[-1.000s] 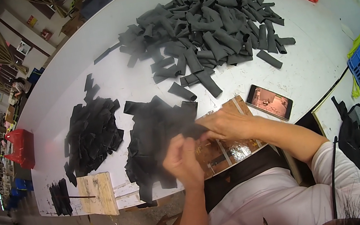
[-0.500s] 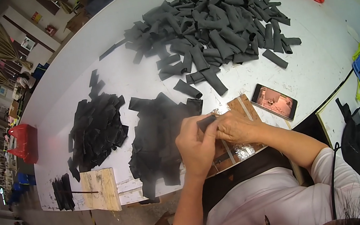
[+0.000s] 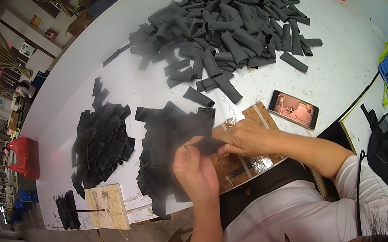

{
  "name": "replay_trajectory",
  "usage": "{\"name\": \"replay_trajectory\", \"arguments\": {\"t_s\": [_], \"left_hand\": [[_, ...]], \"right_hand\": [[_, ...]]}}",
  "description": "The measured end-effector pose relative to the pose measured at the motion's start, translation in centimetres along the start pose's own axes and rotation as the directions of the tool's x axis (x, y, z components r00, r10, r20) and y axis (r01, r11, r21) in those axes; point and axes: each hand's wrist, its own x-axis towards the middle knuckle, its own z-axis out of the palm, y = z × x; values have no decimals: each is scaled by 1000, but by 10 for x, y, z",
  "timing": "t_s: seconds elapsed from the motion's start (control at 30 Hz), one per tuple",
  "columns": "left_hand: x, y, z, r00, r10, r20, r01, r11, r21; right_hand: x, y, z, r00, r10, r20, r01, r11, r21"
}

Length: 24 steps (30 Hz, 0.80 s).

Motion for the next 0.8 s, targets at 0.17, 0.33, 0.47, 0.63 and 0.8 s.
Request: {"name": "replay_trajectory", "arguments": {"t_s": [0.17, 0.33, 0.47, 0.63, 0.8], "left_hand": [[2, 2, 0, 997, 4, 73, -16, 988, 154], [-2, 6, -1, 978, -136, 160, 64, 919, 388], [-8, -6, -6, 988, -146, 46, 88, 789, 608], [-19, -15, -16, 971, 165, 173, -227, 401, 887], [-31, -22, -31, 971, 216, 98, -204, 554, 807]], "right_hand": [[-14, 5, 21, 990, 72, -121, -68, 997, 37], [-26, -12, 15, 891, 79, -447, 49, 962, 268], [-28, -4, 20, 947, 28, -321, -17, 999, 35], [-40, -3, 49, 941, 73, -331, -44, 995, 94], [-37, -4, 47, 792, 281, -543, -30, 905, 425]]}}
